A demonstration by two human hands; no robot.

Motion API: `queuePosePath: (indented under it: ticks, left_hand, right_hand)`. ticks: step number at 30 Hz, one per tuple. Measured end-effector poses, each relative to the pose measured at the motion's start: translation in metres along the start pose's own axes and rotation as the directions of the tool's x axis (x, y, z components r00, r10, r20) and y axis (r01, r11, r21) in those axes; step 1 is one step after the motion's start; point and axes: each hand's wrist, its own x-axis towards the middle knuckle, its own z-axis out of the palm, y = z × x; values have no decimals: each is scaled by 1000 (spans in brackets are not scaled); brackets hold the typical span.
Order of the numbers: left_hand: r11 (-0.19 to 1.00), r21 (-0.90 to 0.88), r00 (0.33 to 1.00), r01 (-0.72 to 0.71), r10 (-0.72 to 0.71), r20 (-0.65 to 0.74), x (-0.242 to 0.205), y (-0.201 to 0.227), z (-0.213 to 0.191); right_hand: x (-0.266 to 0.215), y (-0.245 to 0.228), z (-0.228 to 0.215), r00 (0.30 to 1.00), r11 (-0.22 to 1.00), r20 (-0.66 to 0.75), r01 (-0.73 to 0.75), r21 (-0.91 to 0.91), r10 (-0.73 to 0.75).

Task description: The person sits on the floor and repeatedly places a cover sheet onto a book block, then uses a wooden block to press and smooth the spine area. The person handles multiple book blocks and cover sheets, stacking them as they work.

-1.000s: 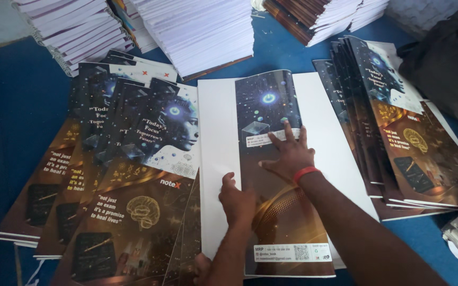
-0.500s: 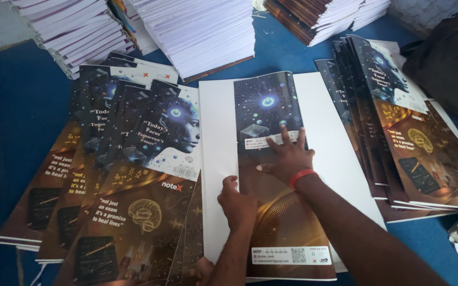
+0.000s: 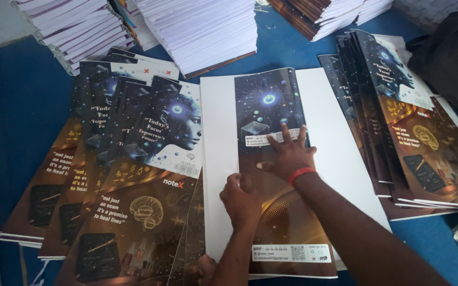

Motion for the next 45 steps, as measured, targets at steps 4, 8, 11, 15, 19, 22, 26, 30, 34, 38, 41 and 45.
queuePosePath:
  ticks: [4, 8, 11, 15, 19, 22, 26, 30, 34, 38, 41, 45]
  left_hand:
    - [992, 43, 993, -117, 118, -8, -1, -3, -2]
    - [992, 50, 993, -116, 114, 31, -4, 1, -5]
    - [972, 144, 980, -185, 172, 98, -8, -1, -7]
    - [838, 410, 930, -359, 288, 227, -18, -16, 5]
    - [639, 410, 742, -651, 650, 165, -19, -36, 25]
    - [696, 311, 762, -647, 578, 293, -20, -36, 22]
    - [708, 352, 775, -612, 449, 445, -25, -9, 3]
    - [716, 386, 786, -582, 374, 491, -29, 2, -4]
    - [618, 442, 760, -650, 532, 373, -29, -4, 3]
    - [642, 469, 788, -607, 407, 462, -31, -8, 4]
    - [634, 416, 758, -652, 525, 387, -25, -15, 12]
    - [608, 422, 740, -672, 571, 356, -26, -22, 15]
  right_hand:
    - [-1, -1, -1, 1000, 1000, 8, -5, -2, 5]
    - [0, 0, -1, 1000, 1000, 11, -1, 3, 1]
    - [0, 0, 1, 1000, 1000, 10, 1, 8, -1]
    - [0, 0, 1, 1000, 1000, 15, -5, 6, 5]
    - [1, 1, 2, 1000, 1000, 4, 8, 9, -8]
    - [1, 1, 1, 1000, 1000, 24, -4, 14, 4]
    - [4, 2, 4, 1000, 1000, 3, 4, 15, -4]
    - [1, 17, 23, 997, 997, -41, 72, 6, -72]
    - [-6, 33, 48, 969, 985, -179, 173, -9, -172]
    - [-27, 45, 68, 934, 972, -288, 233, 37, -213]
    - [-54, 59, 69, 949, 967, -210, 251, 46, -236]
    - [-97, 77, 64, 952, 955, -125, 289, 60, -280]
